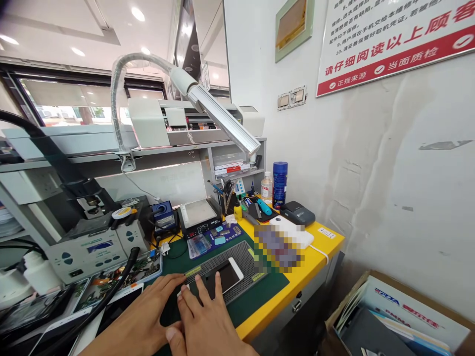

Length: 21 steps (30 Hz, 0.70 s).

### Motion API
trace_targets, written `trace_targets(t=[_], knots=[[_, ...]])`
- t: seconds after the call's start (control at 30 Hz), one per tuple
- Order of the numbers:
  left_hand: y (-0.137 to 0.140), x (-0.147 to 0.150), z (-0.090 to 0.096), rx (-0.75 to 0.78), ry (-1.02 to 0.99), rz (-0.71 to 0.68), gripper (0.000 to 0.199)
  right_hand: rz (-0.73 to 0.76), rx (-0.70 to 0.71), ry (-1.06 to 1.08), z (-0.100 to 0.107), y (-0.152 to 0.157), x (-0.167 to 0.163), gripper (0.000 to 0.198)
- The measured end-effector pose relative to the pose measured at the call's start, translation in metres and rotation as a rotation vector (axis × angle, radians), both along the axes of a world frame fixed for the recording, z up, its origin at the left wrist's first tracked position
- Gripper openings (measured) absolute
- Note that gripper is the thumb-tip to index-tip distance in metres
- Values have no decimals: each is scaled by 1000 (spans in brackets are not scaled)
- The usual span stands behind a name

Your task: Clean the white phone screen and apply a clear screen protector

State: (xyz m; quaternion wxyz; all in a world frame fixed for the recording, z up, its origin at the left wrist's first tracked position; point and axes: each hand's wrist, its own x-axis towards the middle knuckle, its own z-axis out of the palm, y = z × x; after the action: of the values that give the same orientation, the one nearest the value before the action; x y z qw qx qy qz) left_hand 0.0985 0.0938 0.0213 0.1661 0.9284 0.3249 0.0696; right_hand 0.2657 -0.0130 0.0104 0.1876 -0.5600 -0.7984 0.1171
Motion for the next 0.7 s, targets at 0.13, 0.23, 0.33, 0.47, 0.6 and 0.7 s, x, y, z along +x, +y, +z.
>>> trace_targets(t=[0.13,0.23,0.33,0.47,0.6,0.7], knots=[[0,-1,0,-10,-11,2,66,-8,0,-1,-7,-4,1,60],[-1,-1,2,-17,-16,8,65,-4,-4,5,-11,-6,5,60],[-1,-1,3,-17,-8,5,65,-8,-7,14,-13,-7,9,59],[-1,-2,3,-25,6,13,69,-67,16,7,-12,-14,19,57],[-1,-3,2,-31,18,13,74,-154,59,-46,-14,-25,39,54],[0,-3,3,-31,6,12,74,-247,87,-99,-19,-31,59,54]])
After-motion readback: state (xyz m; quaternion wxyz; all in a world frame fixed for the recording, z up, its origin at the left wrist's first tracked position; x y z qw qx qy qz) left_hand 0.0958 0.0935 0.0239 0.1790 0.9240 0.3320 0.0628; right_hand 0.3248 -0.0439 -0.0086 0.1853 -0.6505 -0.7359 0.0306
